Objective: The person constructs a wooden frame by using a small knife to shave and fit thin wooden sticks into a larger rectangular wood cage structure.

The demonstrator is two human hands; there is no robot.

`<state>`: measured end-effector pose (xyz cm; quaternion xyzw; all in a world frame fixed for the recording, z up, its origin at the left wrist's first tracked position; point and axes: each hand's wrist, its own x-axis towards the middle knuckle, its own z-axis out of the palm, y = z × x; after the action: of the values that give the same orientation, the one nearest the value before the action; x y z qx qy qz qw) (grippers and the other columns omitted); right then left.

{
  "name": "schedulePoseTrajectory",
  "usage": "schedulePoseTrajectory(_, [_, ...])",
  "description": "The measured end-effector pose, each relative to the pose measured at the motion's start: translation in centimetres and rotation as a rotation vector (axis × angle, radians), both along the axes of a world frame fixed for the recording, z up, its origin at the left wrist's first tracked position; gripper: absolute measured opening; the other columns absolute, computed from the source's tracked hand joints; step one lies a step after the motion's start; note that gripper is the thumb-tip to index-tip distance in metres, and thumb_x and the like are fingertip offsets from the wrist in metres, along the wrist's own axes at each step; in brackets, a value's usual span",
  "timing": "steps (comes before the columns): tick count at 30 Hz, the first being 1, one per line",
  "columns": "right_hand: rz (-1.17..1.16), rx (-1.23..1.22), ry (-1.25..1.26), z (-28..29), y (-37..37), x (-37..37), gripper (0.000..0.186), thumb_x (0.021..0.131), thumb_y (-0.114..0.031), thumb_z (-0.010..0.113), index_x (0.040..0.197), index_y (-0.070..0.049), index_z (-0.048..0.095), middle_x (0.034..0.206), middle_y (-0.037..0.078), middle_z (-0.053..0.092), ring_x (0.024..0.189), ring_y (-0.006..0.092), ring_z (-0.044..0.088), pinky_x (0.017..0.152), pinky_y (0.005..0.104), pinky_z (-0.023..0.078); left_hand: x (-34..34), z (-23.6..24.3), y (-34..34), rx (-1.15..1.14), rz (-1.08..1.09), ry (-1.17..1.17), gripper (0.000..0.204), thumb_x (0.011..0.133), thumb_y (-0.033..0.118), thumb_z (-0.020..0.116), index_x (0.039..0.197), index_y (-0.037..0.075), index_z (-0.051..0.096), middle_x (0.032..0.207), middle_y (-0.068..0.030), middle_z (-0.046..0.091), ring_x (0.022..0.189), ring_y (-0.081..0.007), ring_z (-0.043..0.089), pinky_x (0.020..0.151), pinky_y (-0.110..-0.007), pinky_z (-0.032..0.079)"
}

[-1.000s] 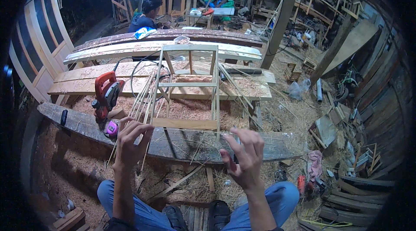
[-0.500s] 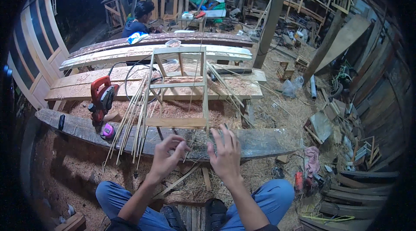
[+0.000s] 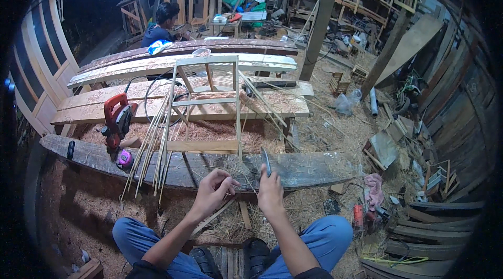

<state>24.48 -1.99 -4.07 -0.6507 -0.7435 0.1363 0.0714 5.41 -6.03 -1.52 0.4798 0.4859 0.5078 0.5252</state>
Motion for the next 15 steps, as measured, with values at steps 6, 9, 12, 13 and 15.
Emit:
schedulePoseTrajectory(6, [-0.042,0.145,0.171,1.3,0.3,-0.1,0.077,0.088,0.008,0.064,0.158,-0.004,0.034,0.125,0.029,0.052,0.113,0.0472,0.059,0.096,0.0521,0.053,-0.7,1.1,0.0,0.001,0.045,-0.151,0.013,0.109,0.011,0.056,0.117,0.001,0.055,0.097,-0.0065,0.069,0.074,-0.0072,0.056,0.068,-0.024,0.048])
schedulePoseTrajectory(9, [-0.14,0.252,0.415,4.1,0.7,-0.7,0.073,0.09,0.006,0.062,0.157,-0.004,0.035,0.124,0.028,0.051,0.11,0.047,0.06,0.093,0.0534,0.053,-1.2,2.1,0.0,-0.001,0.091,-0.224,0.012,0.109,0.01,0.057,0.118,0.003,0.056,0.098,-0.0056,0.067,0.074,-0.0063,0.054,0.068,-0.023,0.046])
schedulePoseTrajectory(12, [-0.121,0.384,0.56,7.4,-0.2,-1.1,0.066,0.095,0.003,0.059,0.156,-0.003,0.037,0.122,0.026,0.052,0.099,0.0415,0.062,0.086,0.0513,0.052,-2.0,4.1,-0.3,0.0,0.139,-0.283,0.011,0.109,0.011,0.058,0.117,0.004,0.057,0.098,-0.0056,0.069,0.075,-0.0048,0.052,0.067,-0.022,0.045])
schedulePoseTrajectory(13, [-0.089,0.466,0.625,8.0,-0.4,-1.3,0.063,0.097,0.001,0.058,0.157,-0.003,0.036,0.122,0.024,0.052,0.095,0.0382,0.062,0.084,0.0499,0.051,-2.4,4.5,-0.4,0.011,0.168,-0.306,0.011,0.109,0.012,0.059,0.116,0.004,0.058,0.097,-0.0056,0.07,0.074,-0.0041,0.052,0.066,-0.022,0.044])
schedulePoseTrajectory(15, [-0.059,0.557,0.653,8.6,-0.6,-2.0,0.052,0.103,-0.008,0.055,0.153,-0.002,0.041,0.117,0.021,0.056,0.091,0.032,0.061,0.081,0.0469,0.049,-3.3,4.7,-0.6,0.046,0.165,-0.403,0.01,0.108,0.011,0.06,0.115,0.004,0.06,0.099,-0.0069,0.072,0.074,-0.0045,0.053,0.066,-0.023,0.046])
